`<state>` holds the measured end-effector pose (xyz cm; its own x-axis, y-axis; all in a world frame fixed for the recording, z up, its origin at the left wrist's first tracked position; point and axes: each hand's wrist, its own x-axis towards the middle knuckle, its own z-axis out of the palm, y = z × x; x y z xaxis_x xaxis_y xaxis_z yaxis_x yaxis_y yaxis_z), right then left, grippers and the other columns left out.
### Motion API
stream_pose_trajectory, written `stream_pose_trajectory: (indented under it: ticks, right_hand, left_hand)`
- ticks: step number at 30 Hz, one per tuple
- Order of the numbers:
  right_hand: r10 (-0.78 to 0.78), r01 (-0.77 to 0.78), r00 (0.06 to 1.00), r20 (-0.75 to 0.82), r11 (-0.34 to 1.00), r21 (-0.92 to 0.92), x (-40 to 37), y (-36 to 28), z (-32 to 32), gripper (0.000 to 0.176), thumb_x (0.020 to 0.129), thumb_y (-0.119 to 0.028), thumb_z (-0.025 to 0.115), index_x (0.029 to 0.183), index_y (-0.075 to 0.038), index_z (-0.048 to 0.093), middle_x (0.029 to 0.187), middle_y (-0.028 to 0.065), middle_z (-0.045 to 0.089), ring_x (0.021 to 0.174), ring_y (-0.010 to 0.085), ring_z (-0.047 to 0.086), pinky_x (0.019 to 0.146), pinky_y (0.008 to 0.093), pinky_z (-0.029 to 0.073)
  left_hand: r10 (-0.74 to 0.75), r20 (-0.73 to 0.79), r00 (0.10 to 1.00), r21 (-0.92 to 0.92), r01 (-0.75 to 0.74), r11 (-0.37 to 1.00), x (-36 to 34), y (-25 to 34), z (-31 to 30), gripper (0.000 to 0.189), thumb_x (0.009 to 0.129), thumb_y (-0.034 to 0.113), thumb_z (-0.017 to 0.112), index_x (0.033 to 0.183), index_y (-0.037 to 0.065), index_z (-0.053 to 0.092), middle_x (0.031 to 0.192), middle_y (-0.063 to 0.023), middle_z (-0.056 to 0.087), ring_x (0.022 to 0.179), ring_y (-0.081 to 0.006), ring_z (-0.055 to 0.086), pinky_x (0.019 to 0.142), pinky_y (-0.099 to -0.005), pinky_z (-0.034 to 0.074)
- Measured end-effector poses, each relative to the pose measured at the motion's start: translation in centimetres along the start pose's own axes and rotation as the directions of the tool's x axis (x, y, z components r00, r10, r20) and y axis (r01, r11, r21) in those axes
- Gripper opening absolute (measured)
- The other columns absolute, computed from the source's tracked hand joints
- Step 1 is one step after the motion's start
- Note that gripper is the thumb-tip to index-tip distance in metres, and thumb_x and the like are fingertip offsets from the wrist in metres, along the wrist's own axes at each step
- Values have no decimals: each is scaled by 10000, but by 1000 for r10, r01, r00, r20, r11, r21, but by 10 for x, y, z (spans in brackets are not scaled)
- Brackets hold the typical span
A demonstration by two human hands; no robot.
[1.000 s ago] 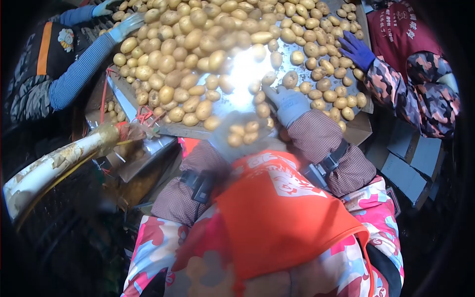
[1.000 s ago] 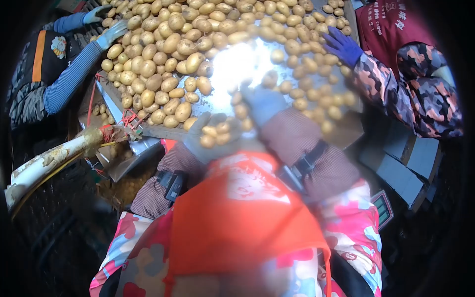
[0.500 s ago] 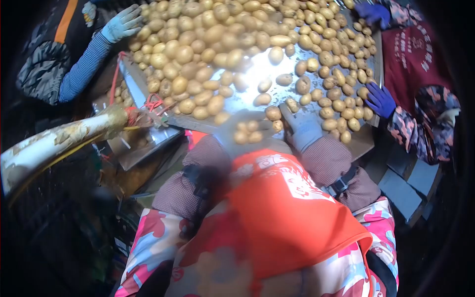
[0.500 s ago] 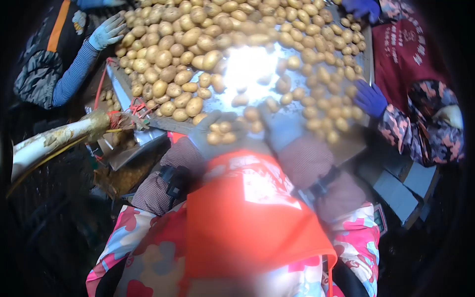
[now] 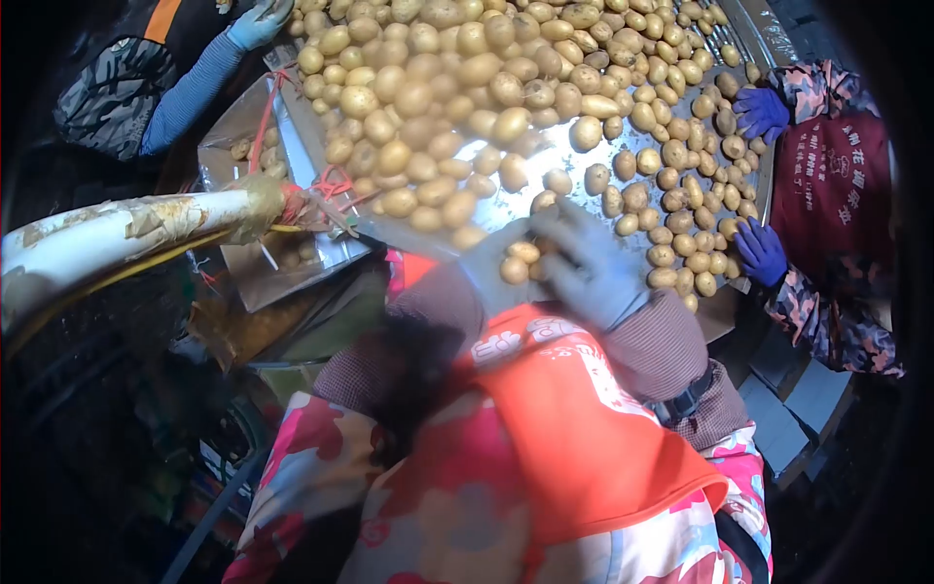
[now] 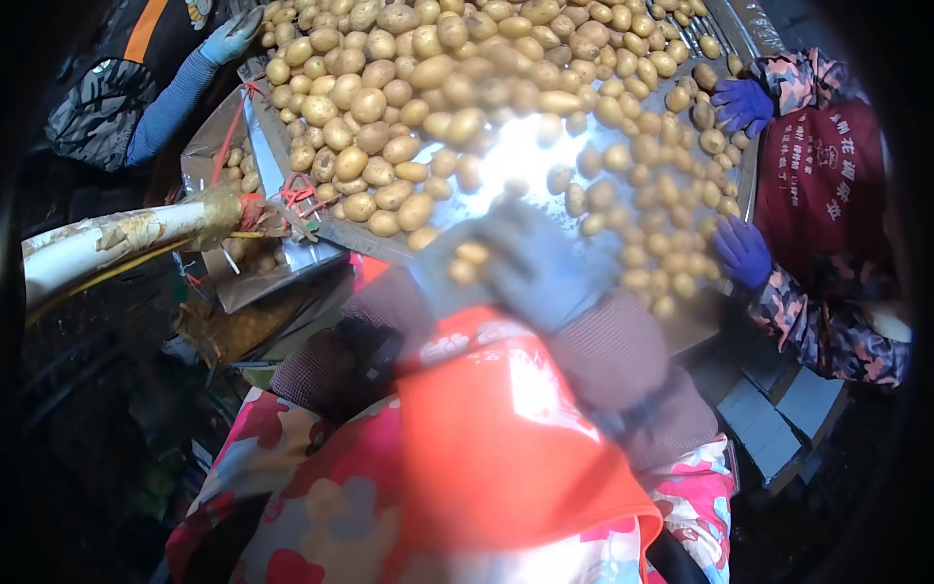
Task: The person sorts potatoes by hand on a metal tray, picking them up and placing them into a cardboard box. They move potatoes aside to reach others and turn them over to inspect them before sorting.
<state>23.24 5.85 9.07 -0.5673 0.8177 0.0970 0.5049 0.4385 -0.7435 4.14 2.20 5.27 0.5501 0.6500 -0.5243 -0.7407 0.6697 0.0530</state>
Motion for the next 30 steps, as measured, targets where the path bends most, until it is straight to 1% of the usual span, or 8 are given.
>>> stream_pose_trajectory:
  ticks: [6,9,12,14,19,23,26,30]
  right_hand:
    - [-133,71,948,288,974,216,19,-8,-30,448,1019,-228,548,1433,-57,528,1437,193,488,1299,319,509,1103,432,420]
    - [447,-491,868,217,706,511,52,18,-45,412,1053,-211,494,1408,-11,552,1296,104,643,1192,174,591,1022,338,491]
    - [657,-668,744,123,729,150,99,50,-11,409,962,-217,594,1349,-86,600,1151,125,686,1106,276,657,917,404,531]
    - [464,-408,885,40,815,-412,112,84,29,405,919,-197,625,1317,-123,620,1106,171,689,1095,342,662,909,434,535]
    - [432,-380,901,30,821,-426,123,106,46,400,894,-221,654,1278,-114,626,1109,215,681,1109,388,648,924,445,531]
    - [598,-603,796,93,796,43,119,84,26,384,938,-155,684,1297,-40,612,1200,140,694,1075,221,652,911,329,524]
    - [421,-351,906,-44,804,480,81,-3,13,281,1034,-108,551,1277,14,622,1307,101,651,1146,160,602,980,315,489]
    - [-498,507,862,94,850,-145,80,-66,36,406,875,-60,682,1275,-15,624,1404,226,569,1375,416,489,1146,477,388]
  left_hand:
    - [13,253,967,86,-35,996,32,-10,-49,289,966,122,620,1243,77,550,1102,-51,568,959,-151,584,824,-302,510]
    - [162,230,960,-135,-134,982,11,-19,-22,307,957,203,623,1228,73,558,1156,-90,583,1036,-199,598,876,-345,533]
    - [158,227,961,-101,-138,985,6,-8,-22,337,970,266,627,1259,108,554,1234,-115,595,1096,-245,607,917,-423,538]
    - [88,253,963,-97,-66,993,8,4,-25,356,976,284,620,1282,116,550,1257,-126,595,1113,-267,605,926,-455,537]
    - [46,176,983,-226,-5,974,0,25,-28,395,1004,351,578,1322,122,529,1288,-136,597,1145,-305,612,924,-495,546]
    - [78,145,986,-324,-27,946,-12,37,-38,432,1026,404,544,1355,126,512,1313,-145,600,1171,-335,618,923,-527,553]
    - [151,100,983,-308,-114,945,-28,45,-25,465,1022,429,551,1373,126,514,1323,-145,592,1194,-348,602,971,-508,534]
    - [276,297,914,-446,-122,887,-23,31,-48,420,1026,422,553,1334,137,569,1268,-86,617,1166,-288,607,1002,-464,533]
